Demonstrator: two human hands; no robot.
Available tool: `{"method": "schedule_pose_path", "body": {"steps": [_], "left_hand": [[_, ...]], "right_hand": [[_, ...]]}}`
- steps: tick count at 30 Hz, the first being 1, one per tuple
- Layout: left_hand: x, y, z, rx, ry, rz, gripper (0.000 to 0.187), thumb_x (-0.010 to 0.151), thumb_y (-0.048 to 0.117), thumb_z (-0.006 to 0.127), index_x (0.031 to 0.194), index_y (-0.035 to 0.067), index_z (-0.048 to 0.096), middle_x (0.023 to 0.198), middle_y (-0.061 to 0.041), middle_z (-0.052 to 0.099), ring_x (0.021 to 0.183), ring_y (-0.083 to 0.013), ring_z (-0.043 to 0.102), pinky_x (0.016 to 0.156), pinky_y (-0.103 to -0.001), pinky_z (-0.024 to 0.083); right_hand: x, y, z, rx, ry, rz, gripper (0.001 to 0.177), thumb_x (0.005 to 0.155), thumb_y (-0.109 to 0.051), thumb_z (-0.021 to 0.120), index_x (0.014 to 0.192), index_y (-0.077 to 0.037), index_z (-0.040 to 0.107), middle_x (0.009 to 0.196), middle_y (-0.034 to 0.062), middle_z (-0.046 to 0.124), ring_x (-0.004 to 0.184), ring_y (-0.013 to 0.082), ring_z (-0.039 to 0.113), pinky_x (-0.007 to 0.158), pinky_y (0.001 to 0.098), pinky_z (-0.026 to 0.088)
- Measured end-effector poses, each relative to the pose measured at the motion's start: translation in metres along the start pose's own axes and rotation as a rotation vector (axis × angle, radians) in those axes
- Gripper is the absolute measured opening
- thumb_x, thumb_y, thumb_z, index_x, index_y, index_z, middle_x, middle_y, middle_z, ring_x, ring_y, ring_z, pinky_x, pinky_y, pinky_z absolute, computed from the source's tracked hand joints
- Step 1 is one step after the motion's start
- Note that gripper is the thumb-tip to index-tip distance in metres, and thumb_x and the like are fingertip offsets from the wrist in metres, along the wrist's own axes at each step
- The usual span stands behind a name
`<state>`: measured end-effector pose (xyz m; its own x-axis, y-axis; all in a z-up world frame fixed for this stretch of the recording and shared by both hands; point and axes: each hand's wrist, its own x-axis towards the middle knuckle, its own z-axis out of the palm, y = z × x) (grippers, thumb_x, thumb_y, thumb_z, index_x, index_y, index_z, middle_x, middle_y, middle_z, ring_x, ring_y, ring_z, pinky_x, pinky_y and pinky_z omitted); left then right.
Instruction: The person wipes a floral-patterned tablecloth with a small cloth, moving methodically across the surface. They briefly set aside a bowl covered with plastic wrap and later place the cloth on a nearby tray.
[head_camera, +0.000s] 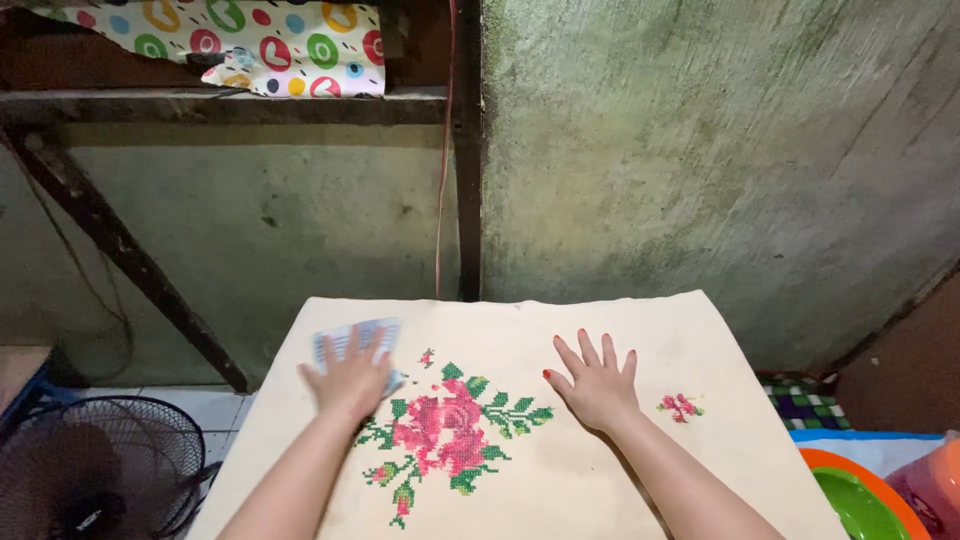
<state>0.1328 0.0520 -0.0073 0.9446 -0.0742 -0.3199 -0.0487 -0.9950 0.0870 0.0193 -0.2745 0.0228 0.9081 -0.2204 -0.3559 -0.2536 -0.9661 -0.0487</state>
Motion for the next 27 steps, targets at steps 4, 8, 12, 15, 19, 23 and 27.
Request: {"method": "schedule_pose_path", "body": {"steps": [4,8,12,15,19,23,27], "left_hand": [[0.020,-0.072,0.025,0.056,0.076,-0.129,0.060,0.106,0.054,0.018,0.164,0.042,0.019,0.175,0.007,0.013,0.160,-0.0397,0.008,0.118,-0.067,0.018],[0.085,-0.154,0.085,-0.004,0.401,-0.139,0.054,0.108,0.039,0.027,0.160,0.032,0.040,0.170,0.000,0.034,0.149,-0.0336,0.040,0.111,-0.053,0.047],[-0.007,-0.028,-0.021,-0.057,0.747,-0.027,0.043,0.107,0.033,0.050,0.142,0.011,0.062,0.146,-0.015,0.060,0.128,-0.0388,0.060,0.096,-0.055,0.058],[-0.101,0.079,-0.092,-1.113,0.362,-0.012,0.057,0.108,0.035,0.030,0.153,0.003,0.045,0.151,-0.024,0.048,0.130,-0.0430,0.057,0.111,-0.060,0.042],[0.010,0.155,0.034,-0.424,0.577,0.568,0.053,0.095,0.020,0.054,0.148,0.011,0.052,0.152,-0.020,0.049,0.140,-0.0456,0.046,0.111,-0.057,0.040],[0.046,0.203,0.091,-0.099,0.510,0.643,0.052,0.101,0.028,0.040,0.149,0.013,0.053,0.156,-0.017,0.049,0.147,-0.0439,0.038,0.119,-0.049,0.030],[-0.022,0.168,0.010,-0.105,0.405,0.577,0.054,0.101,0.029,0.040,0.151,0.013,0.051,0.155,-0.021,0.047,0.147,-0.0461,0.037,0.119,-0.054,0.028]], "right_hand": [[0.001,0.001,0.002,-0.029,-0.002,-0.001,0.068,0.105,-0.068,0.011,0.166,-0.039,0.011,0.176,0.0010,0.007,0.161,0.0356,0.002,0.123,0.0666,0.002],[0.005,0.005,0.008,-0.025,0.022,-0.003,0.069,0.104,-0.069,0.010,0.166,-0.039,0.012,0.176,0.0013,0.009,0.161,0.0355,0.003,0.123,0.0664,0.002],[0.002,0.005,0.010,-0.022,0.030,-0.002,0.068,0.104,-0.068,0.011,0.166,-0.040,0.013,0.175,0.0007,0.009,0.161,0.0351,0.003,0.123,0.0662,0.002],[0.004,0.004,0.012,-0.027,0.036,0.009,0.067,0.105,-0.067,0.010,0.166,-0.040,0.014,0.176,0.0009,0.009,0.161,0.0351,0.003,0.123,0.0664,0.002],[0.005,0.005,0.013,-0.036,0.049,0.007,0.068,0.104,-0.069,0.010,0.166,-0.040,0.014,0.175,0.0005,0.009,0.161,0.0357,0.003,0.123,0.0664,0.003],[0.003,0.003,0.011,-0.048,0.032,0.014,0.070,0.104,-0.071,0.010,0.166,-0.039,0.015,0.176,-0.0004,0.007,0.161,0.0350,0.002,0.124,0.0658,0.002],[0.004,0.007,0.009,-0.045,0.026,0.001,0.071,0.103,-0.071,0.007,0.166,-0.040,0.012,0.175,-0.0002,0.007,0.161,0.0350,0.002,0.123,0.0660,0.002]]}}
